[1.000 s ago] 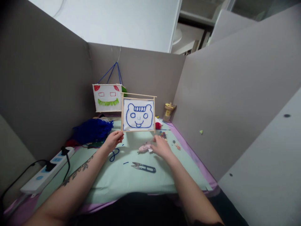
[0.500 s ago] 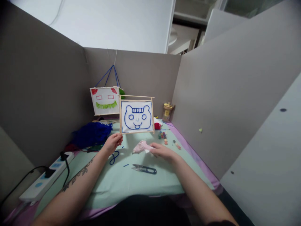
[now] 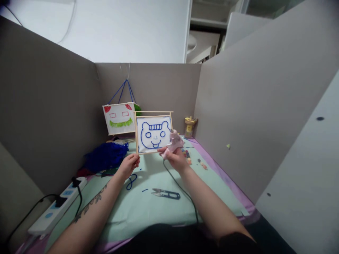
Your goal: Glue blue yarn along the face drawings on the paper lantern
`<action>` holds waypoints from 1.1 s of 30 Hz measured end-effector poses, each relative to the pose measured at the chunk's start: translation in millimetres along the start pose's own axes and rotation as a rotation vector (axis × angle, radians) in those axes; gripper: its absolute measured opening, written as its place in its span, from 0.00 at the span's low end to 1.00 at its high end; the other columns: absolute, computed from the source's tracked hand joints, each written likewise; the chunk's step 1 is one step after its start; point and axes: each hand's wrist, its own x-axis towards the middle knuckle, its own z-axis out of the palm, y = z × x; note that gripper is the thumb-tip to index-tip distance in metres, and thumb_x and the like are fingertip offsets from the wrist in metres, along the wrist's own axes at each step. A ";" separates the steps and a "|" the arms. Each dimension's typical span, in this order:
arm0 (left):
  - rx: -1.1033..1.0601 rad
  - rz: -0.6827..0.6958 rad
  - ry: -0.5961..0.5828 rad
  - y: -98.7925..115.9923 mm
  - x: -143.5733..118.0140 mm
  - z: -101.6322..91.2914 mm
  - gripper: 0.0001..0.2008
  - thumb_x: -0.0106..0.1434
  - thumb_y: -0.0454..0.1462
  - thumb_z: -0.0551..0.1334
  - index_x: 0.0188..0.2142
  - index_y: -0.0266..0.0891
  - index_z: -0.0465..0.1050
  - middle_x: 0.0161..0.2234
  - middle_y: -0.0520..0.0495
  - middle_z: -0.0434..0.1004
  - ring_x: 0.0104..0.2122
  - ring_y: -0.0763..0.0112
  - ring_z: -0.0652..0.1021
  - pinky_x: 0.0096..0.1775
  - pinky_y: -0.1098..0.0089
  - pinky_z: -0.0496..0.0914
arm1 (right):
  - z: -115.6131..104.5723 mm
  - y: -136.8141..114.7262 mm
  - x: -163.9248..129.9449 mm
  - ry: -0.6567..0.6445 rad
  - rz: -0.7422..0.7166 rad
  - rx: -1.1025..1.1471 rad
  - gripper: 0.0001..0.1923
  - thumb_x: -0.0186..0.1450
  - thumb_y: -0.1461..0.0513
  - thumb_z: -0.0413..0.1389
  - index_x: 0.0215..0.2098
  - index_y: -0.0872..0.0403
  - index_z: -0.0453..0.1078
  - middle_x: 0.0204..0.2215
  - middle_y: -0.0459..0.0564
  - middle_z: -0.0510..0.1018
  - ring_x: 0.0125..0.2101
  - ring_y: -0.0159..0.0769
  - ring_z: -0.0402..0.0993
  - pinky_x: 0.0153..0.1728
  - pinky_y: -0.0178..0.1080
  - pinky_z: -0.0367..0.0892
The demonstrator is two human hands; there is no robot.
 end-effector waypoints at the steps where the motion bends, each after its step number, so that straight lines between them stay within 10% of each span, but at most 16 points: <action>1: 0.001 0.001 0.000 0.2 -0.2 0.4 0.17 0.47 0.46 0.68 0.24 0.35 0.68 0.19 0.53 0.66 0.18 0.81 0.64 0.22 0.77 0.58 | -10.2 8.0 3.9 0.009 0.014 -0.082 0.22 0.49 0.47 0.61 0.35 0.53 0.67 0.34 0.53 0.76 0.35 0.42 0.73 0.38 0.45 0.68; 7: 0.009 -0.008 0.016 2.9 -2.7 2.5 0.17 0.46 0.46 0.68 0.23 0.35 0.67 0.19 0.53 0.67 0.18 0.81 0.64 0.22 0.77 0.59 | -54.2 43.2 -4.2 0.362 -0.031 -0.596 0.27 0.56 0.48 0.55 0.47 0.57 0.66 0.24 0.49 0.77 0.20 0.36 0.72 0.25 0.38 0.68; 14: -0.005 -0.013 0.014 1.0 -1.0 -0.2 0.18 0.46 0.47 0.69 0.24 0.34 0.68 0.19 0.53 0.66 0.19 0.81 0.65 0.22 0.77 0.59 | -57.0 48.2 -14.6 0.406 -0.236 -1.083 0.24 0.56 0.50 0.52 0.45 0.56 0.71 0.24 0.51 0.78 0.24 0.40 0.74 0.29 0.38 0.69; 33: -0.006 -0.022 0.013 3.2 -2.5 2.4 0.17 0.46 0.46 0.69 0.24 0.35 0.68 0.19 0.53 0.66 0.19 0.81 0.64 0.22 0.77 0.59 | -55.0 55.4 -12.2 0.420 -0.186 -1.150 0.26 0.58 0.48 0.51 0.47 0.56 0.70 0.24 0.52 0.78 0.26 0.42 0.75 0.30 0.39 0.69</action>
